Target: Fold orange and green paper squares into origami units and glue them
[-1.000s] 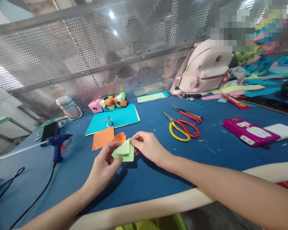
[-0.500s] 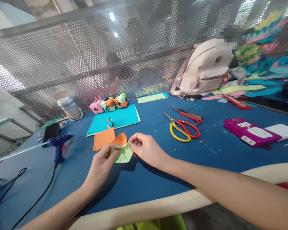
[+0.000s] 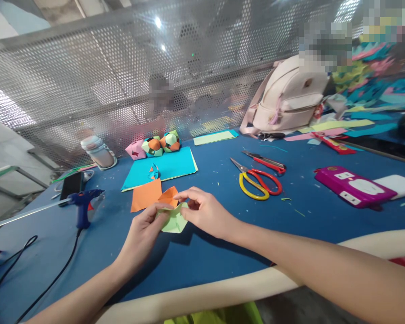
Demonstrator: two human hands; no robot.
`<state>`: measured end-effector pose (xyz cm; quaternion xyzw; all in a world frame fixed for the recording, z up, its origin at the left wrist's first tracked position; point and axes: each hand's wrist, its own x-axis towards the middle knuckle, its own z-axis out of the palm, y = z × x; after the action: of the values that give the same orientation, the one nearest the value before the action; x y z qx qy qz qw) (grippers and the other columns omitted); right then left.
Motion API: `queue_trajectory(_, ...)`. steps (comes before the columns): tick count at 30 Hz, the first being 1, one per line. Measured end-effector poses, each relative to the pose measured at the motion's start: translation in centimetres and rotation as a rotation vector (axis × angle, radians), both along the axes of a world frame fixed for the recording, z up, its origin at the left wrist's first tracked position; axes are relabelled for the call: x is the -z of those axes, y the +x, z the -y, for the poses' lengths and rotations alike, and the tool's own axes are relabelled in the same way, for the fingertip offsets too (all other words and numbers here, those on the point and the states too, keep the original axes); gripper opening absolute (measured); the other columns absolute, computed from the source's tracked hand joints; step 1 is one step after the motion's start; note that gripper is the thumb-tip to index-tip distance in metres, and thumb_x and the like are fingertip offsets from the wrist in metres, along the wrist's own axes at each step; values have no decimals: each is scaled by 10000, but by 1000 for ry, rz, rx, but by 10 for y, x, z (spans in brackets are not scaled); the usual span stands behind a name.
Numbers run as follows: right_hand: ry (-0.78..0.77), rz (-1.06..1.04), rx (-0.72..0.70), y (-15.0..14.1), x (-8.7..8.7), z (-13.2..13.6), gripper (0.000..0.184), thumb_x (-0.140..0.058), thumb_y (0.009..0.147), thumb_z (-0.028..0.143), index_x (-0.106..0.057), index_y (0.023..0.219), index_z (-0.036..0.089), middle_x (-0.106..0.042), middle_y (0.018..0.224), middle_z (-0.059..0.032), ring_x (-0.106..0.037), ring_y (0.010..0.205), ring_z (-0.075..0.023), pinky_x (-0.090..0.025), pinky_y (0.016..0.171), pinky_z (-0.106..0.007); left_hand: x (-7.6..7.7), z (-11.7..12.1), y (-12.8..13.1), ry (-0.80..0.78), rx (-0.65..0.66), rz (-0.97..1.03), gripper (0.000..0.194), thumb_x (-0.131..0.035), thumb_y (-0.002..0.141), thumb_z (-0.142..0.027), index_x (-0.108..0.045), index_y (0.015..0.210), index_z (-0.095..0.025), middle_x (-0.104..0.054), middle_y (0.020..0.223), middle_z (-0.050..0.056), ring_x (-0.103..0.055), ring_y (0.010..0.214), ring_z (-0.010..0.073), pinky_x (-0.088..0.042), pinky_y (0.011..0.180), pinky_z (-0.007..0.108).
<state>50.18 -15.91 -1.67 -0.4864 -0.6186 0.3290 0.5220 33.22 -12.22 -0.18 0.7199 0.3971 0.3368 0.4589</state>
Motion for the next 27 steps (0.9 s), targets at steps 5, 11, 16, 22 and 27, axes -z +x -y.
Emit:
queue_trajectory(5,35,14,-23,1,-1,2,155,-530,776,142,-678,807,175,-587,789,-14,-515,682,-115,-384,593,-237,5,-1,0,-29,55,16,181,-530,815,-294,-653,843,-164,-561,699,-8,-449,638,116,-344,569,204)
queue_trajectory(11,62,20,-4,1,-2,2,153,-512,784,124,-652,768,181,-571,772,-6,-507,672,-112,-378,588,-238,13,-3,-3,-153,69,141,174,-497,865,-357,-531,928,-199,-466,648,-47,-411,576,93,-322,521,188)
queue_trajectory(16,126,35,-2,0,-2,3,117,-521,780,126,-621,758,183,-551,779,-4,-489,677,-110,-378,587,-237,13,-3,-4,-130,81,98,146,-486,872,-348,-494,878,-202,-372,575,-74,-317,513,79,-252,466,176)
queue_trajectory(22,143,37,9,-1,-5,6,152,-496,778,91,-607,733,184,-541,761,1,-498,669,-106,-377,575,-233,11,-1,-3,-185,78,188,114,-504,848,-308,-533,854,-197,-462,674,-36,-422,591,95,-375,544,189)
queue_trajectory(27,197,40,-13,0,-5,6,191,-480,770,51,-605,705,182,-550,774,-2,-529,707,-103,-398,604,-225,11,-1,-3,-219,83,248,110,-503,844,-288,-544,796,-198,-465,679,-28,-424,589,98,-399,553,201)
